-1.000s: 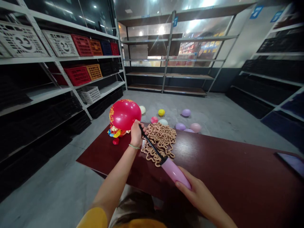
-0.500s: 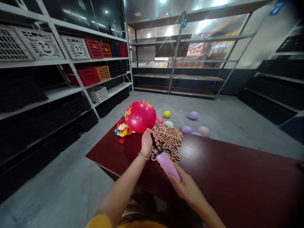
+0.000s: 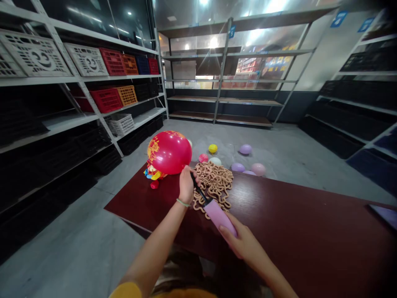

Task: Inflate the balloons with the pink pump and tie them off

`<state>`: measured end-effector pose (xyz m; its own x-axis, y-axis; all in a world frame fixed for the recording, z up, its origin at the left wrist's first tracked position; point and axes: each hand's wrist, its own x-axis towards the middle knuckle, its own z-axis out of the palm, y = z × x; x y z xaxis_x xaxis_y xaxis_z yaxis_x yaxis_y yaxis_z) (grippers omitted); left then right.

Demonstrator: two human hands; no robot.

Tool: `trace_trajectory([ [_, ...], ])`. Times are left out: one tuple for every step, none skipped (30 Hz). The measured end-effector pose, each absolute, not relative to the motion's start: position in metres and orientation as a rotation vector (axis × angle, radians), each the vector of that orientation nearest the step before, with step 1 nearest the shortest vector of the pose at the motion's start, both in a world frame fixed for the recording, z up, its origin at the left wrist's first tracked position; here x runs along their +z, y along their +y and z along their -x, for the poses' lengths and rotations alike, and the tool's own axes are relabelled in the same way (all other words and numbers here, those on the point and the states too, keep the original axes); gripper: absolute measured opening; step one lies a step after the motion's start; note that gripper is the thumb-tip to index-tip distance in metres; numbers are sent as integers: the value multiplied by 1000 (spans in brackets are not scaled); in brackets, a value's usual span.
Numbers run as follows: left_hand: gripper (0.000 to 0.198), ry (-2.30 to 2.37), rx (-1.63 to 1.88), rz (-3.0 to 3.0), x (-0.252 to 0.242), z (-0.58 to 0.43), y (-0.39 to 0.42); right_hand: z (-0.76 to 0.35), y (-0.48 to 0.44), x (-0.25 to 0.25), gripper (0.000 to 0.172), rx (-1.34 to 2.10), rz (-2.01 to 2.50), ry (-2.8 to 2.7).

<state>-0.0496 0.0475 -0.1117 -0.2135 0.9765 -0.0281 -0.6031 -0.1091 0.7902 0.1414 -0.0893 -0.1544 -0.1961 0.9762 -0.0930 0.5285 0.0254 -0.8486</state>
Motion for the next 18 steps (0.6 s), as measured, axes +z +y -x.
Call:
trace_trajectory([
  [29,829,1614,-634,-114,47,43,-135,-85,-153,62,1075,1531,-1768],
  [29,830,1599,-634,-116,45,39,-129,-81,-152,63,1069,1531,-1771],
  [30,831,1587,-628,-118,43,35,-124,-78,-151,64,1070,1526,-1781],
  [30,833,1575,-618,-119,43,32,-120,-76,-149,64,1077,1518,-1791],
  [30,836,1564,-610,-120,44,31,-117,-76,-148,63,1083,1509,-1799],
  [30,840,1558,-607,-120,45,30,-117,-77,-148,62,1086,1503,-1807],
  [30,840,1558,-610,-120,46,31,-118,-79,-148,63,1083,1501,-1816],
  [30,833,1565,-622,-119,48,33,-120,-81,-148,64,1069,1506,-1823],
  [30,820,1580,-635,-117,50,36,-125,-85,-148,65,1049,1514,-1833],
  [29,806,1600,-642,-115,52,39,-131,-89,-150,66,1029,1524,-1845],
  [28,795,1619,-642,-112,54,43,-139,-93,-151,66,1017,1535,-1859],
  [27,787,1634,-636,-109,55,47,-147,-98,-154,67,1013,1545,-1870],
  [26,782,1646,-626,-107,56,51,-156,-103,-156,67,1015,1554,-1877],
  [25,777,1654,-616,-104,58,55,-165,-108,-160,67,1020,1563,-1878],
  [24,767,1663,-609,-102,59,59,-172,-113,-163,68,1027,1574,-1874],
  [23,754,1673,-610,-101,59,61,-179,-117,-167,70,1026,1587,-1863],
  [23,741,1682,-614,-100,60,63,-184,-120,-170,70,1024,1595,-1855],
  [23,734,1690,-617,-99,60,64,-187,-123,-172,71,1021,1604,-1848],
])
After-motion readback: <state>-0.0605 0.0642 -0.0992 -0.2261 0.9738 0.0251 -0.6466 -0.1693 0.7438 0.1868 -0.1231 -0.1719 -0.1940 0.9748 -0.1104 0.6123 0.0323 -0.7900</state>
